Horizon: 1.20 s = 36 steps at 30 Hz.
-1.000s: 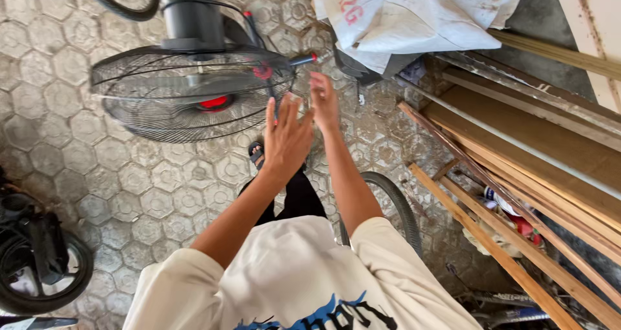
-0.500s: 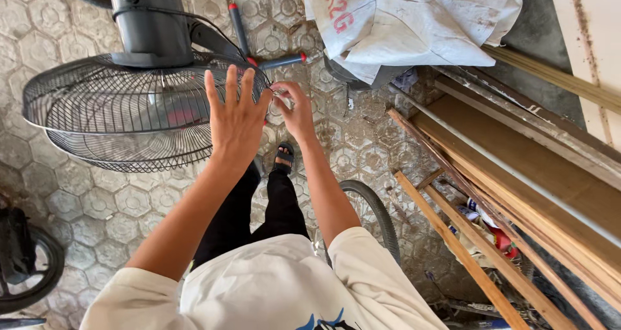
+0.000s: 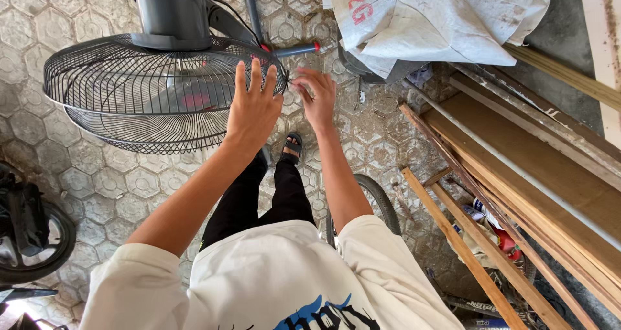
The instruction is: The person repairs a standing fan by hand, manipulating the power cord and adjusting the front grille. They repeatedly reach for small items on a nearby shelf and apply them to the fan's grille and base.
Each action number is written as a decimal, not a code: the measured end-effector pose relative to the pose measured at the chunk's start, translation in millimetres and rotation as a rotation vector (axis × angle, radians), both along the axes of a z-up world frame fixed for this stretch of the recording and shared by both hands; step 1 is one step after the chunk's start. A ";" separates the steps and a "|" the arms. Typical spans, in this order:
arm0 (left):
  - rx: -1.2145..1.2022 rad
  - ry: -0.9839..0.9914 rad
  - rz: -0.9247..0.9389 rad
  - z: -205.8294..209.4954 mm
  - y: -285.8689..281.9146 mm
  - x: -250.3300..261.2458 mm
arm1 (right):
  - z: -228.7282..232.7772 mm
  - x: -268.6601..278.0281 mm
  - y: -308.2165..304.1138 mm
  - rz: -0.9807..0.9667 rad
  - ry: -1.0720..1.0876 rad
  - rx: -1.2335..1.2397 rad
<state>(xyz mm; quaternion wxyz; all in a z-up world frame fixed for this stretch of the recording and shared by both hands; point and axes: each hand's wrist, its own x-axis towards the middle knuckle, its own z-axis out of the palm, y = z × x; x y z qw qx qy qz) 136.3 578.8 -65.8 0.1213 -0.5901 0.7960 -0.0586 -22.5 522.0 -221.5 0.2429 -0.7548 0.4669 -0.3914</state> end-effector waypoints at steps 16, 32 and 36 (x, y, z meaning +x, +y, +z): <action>-0.113 0.095 -0.062 -12.2 4.7 10.3 | 3.1 6.5 5.6 0.134 -0.001 -0.097; -0.064 0.020 -0.032 -15.9 7.7 5.8 | 21.3 6.4 23.2 -0.041 -0.559 0.372; -0.080 0.085 -0.039 -10.6 6.0 13.1 | 33.5 0.1 36.5 0.086 -0.679 0.356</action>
